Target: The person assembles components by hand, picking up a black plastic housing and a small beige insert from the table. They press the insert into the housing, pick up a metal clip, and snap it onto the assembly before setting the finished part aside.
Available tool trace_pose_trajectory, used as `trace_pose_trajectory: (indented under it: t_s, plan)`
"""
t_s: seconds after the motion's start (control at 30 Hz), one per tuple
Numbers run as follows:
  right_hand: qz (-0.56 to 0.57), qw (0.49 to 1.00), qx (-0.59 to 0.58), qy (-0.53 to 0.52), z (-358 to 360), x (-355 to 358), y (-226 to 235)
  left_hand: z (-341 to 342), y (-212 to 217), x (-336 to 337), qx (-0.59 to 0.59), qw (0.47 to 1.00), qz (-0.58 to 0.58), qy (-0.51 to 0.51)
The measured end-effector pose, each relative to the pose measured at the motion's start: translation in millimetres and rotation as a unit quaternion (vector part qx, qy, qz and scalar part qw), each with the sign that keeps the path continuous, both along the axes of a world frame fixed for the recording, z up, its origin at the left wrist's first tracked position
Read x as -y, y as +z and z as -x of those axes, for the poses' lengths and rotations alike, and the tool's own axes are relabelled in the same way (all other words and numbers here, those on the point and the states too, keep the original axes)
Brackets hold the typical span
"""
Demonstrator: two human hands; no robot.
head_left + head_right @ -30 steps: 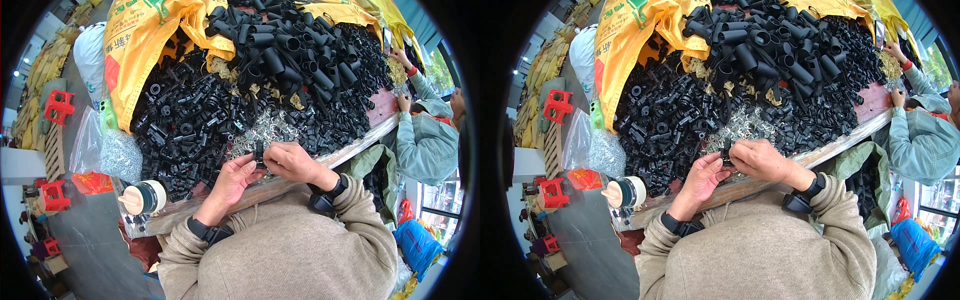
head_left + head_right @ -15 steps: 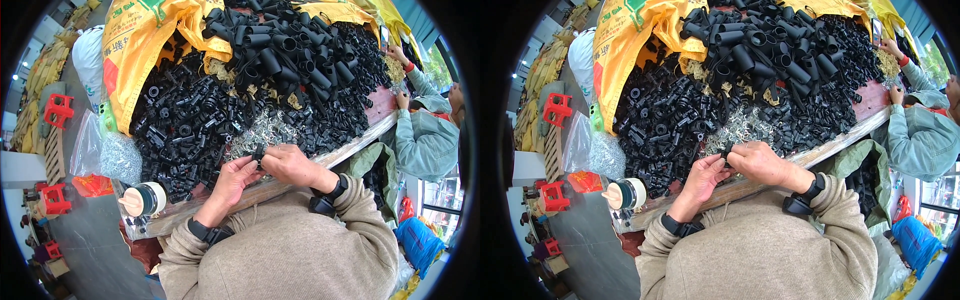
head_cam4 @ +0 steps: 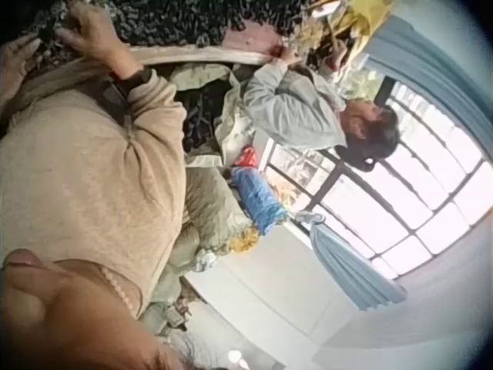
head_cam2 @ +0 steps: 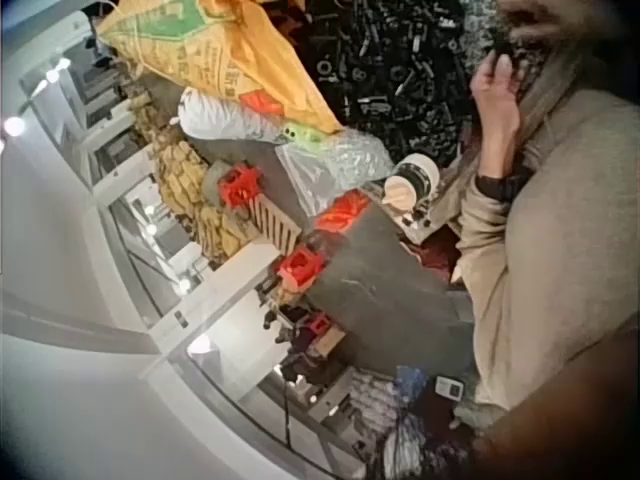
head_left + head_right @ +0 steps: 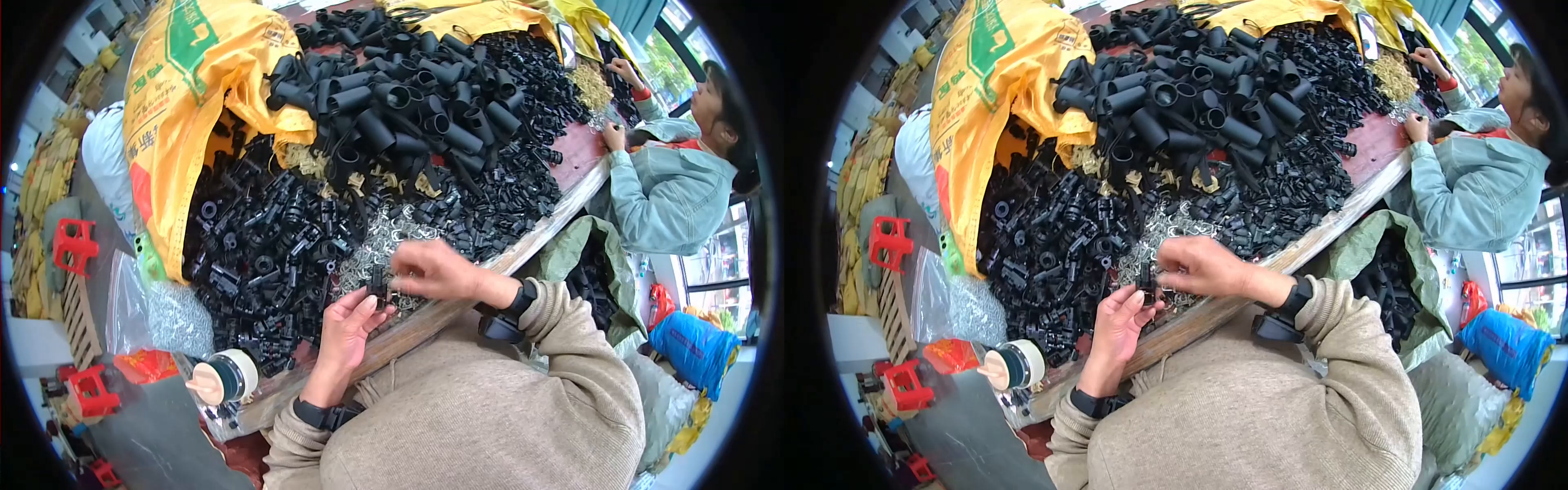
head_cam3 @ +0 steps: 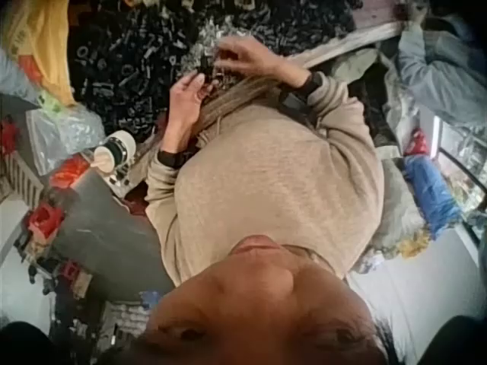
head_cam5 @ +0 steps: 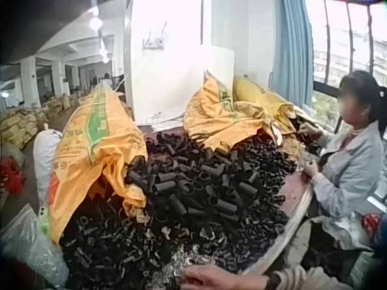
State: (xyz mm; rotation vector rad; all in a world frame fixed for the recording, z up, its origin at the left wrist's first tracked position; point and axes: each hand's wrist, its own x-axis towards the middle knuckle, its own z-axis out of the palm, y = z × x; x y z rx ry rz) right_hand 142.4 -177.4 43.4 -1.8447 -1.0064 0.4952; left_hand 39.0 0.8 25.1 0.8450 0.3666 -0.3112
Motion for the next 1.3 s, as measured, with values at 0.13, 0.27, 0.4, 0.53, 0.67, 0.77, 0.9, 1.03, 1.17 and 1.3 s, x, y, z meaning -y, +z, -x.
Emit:
trace_pose_trajectory:
  t_s: [0.13,0.27,0.4,0.53,0.67,0.77,0.9,1.03,1.17,1.3]
  plan:
    - [0.093,0.873,0.394,-0.273,-43,25,2,0,-3,-1,-0.013,1.000,0.011,0.010]
    - [0.270,0.814,0.440,-0.266,-73,57,-27,-2,-5,3,-0.011,1.000,0.025,0.015]
    - [0.249,0.848,0.388,-0.262,-73,54,-26,-4,-6,1,-0.011,0.999,0.033,0.025]
    - [0.112,0.918,0.263,-0.274,-61,50,-18,-3,-6,0,-0.012,0.999,0.034,0.027]
    - [0.038,0.956,0.160,-0.244,-49,44,-5,-2,-8,0,-0.008,0.999,0.037,0.031]
    - [0.044,0.973,0.028,-0.223,-37,40,2,-1,-7,0,-0.005,0.999,0.041,0.031]
    - [0.006,0.985,0.025,-0.173,-24,25,-5,-1,-5,0,0.005,0.998,0.046,0.037]
    - [-0.004,0.988,-0.031,-0.153,-14,12,-1,-1,-5,1,0.009,0.997,0.057,0.042]
    - [0.081,0.990,0.031,-0.114,-16,22,6,0,-6,-1,0.012,0.996,0.074,0.044]
    - [0.181,0.957,0.191,-0.124,-30,41,-3,-1,-9,-2,0.013,0.996,0.081,0.047]
